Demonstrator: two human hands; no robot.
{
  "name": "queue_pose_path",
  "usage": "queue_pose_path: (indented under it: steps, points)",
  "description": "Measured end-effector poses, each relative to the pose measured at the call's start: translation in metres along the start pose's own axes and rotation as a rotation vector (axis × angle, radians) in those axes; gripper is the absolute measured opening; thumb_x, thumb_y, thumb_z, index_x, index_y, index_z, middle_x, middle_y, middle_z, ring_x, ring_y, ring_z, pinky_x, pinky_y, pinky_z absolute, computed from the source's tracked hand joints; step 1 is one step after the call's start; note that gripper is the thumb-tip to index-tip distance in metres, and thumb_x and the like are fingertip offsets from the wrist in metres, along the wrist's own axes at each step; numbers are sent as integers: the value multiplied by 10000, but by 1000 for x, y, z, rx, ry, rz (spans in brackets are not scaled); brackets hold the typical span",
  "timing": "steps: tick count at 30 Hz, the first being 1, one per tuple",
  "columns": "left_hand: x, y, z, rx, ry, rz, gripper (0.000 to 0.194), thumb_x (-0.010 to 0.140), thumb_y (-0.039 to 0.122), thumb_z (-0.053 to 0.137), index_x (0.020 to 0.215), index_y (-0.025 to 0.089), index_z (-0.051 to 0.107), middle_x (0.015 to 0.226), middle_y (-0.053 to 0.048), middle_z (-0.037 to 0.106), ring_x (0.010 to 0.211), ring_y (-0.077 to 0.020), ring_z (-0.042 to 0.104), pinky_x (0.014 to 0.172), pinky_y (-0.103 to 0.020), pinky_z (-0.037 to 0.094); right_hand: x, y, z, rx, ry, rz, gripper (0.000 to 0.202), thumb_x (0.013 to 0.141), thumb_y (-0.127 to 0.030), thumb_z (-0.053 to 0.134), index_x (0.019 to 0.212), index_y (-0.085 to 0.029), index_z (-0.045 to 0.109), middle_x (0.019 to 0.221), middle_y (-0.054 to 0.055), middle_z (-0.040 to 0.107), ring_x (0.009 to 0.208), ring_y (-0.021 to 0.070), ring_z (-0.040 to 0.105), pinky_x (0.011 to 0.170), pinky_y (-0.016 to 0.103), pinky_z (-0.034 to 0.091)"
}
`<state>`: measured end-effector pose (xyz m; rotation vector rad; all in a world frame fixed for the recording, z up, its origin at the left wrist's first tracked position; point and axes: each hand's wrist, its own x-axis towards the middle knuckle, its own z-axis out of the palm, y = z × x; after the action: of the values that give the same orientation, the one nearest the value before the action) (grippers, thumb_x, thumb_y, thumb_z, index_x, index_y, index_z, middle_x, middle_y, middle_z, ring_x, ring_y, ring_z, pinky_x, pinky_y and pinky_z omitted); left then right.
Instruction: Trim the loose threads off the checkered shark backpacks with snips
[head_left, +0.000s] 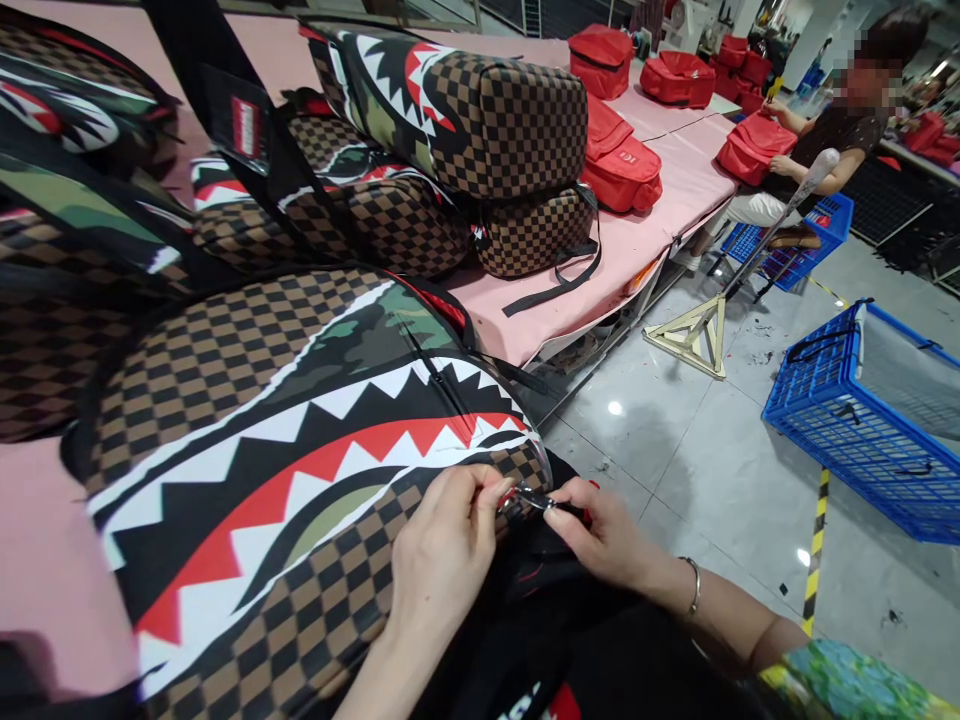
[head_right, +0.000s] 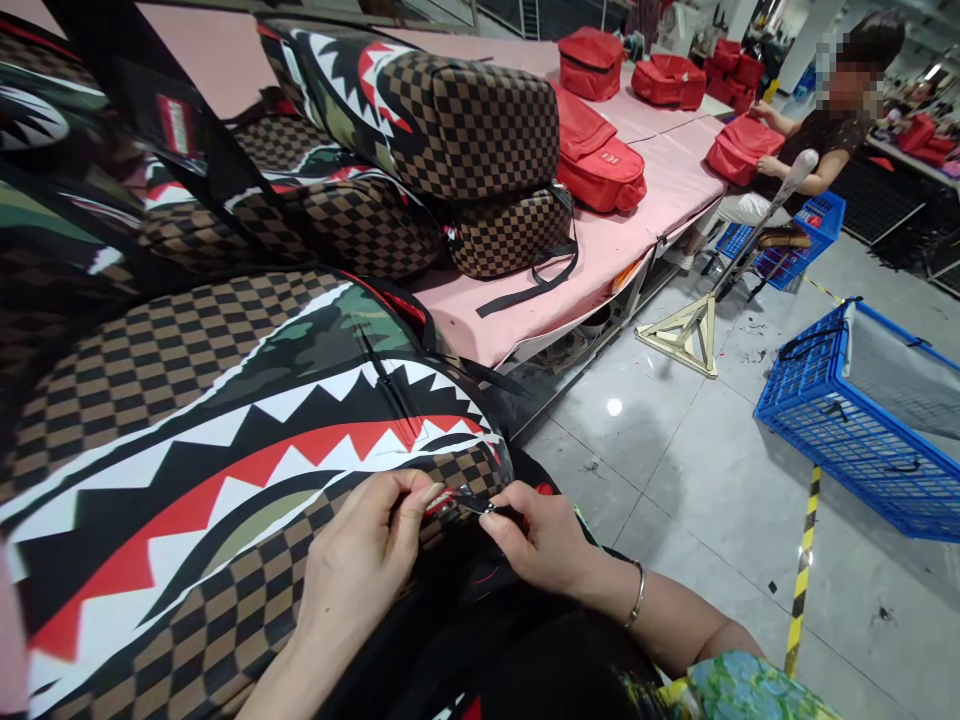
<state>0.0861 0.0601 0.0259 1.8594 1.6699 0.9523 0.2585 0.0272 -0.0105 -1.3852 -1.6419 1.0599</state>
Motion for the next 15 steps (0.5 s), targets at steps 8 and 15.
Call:
queue_pose_path:
  steps: [8,15]
  points:
    - [43,-7,-13,28,-349,209,468,864,546,361,968,245,705,1219,-84,585,1138,-297,489,987,-468,388,-6,12,-2,802,-45,446,430,763,-579,628,878,-203,453,482,-136,284,377,38,201,375,175,156]
    - [51,-20,-4,49,-491,212,295,778,446,445,653,251,628,1138,-49,638,1109,-277,521,982,-485,388,-20,12,4,764,-71,460,426,769,-543,653,932,-203,455,534,-125,352,389,31,224,377,172,167]
